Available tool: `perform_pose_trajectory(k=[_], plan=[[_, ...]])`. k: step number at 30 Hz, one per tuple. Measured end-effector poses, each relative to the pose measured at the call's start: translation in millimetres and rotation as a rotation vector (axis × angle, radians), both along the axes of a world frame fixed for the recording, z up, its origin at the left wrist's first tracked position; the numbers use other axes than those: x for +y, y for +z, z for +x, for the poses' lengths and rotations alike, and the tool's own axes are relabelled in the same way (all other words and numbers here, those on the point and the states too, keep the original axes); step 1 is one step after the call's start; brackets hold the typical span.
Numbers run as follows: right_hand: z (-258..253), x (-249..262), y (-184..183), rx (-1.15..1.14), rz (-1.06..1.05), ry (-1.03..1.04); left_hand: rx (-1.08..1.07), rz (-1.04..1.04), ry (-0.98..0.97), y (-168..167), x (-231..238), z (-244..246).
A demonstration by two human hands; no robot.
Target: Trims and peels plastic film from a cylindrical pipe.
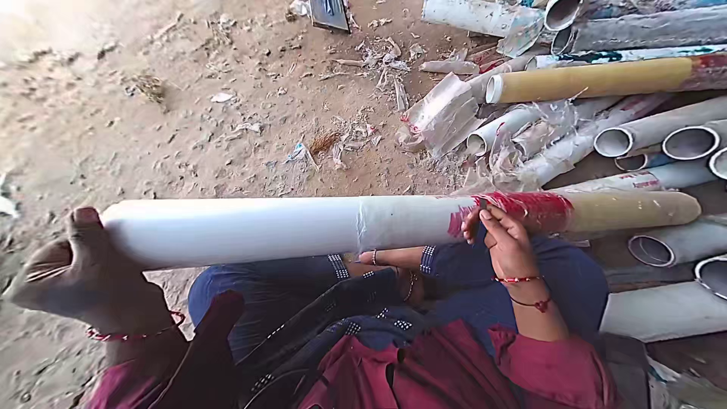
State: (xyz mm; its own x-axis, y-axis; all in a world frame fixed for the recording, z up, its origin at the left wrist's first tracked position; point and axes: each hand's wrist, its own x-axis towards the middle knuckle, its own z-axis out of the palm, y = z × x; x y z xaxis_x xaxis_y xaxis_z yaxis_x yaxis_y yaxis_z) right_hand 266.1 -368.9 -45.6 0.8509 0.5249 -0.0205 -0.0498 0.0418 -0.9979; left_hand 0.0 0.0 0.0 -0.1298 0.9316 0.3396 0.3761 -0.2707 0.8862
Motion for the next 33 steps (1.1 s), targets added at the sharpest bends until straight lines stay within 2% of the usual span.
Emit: perform_pose_trajectory(k=[2,5,10,15,20,24,28,31,33], plan=[[-1,-5,-1,-0.058,-0.009,0.019,0.063,0.046,-0.065,-9,4,-26],[-6,-10,-3,-0.147,-0.024,0.015,0.144,0.073,-0.132,-1,1,-38],[-4,-7,-11,-0.292,-0.096,-0.066,0.001,0.082,-0.312,-4,-13,-35],[3,-7,-6,-0.216,-0.14,-0.271,-0.069,0.062,-0.321,-5,-17,-24],[-8,-5,-6,-0.182,-0.192,-0.193,-0.038,0.048,-0.315,-3,-20,-26],[-14,-5,-5,-0.263,-0.232,-0.173,-0.015,0.017,-0.273,5,-32,-29],[-17,-14,-4,-0.333,-0.299,-0.185,0.187,-0.072,-0.155,10,-50,-41],[-19,-18,-17,-0.339,-0.36,-0.158,0.379,-0.186,-0.159,-5,-55,-44],[-22,-12,-22,-0.452,-0.431,-0.146,0.505,-0.167,-0.132,-7,-52,-38]])
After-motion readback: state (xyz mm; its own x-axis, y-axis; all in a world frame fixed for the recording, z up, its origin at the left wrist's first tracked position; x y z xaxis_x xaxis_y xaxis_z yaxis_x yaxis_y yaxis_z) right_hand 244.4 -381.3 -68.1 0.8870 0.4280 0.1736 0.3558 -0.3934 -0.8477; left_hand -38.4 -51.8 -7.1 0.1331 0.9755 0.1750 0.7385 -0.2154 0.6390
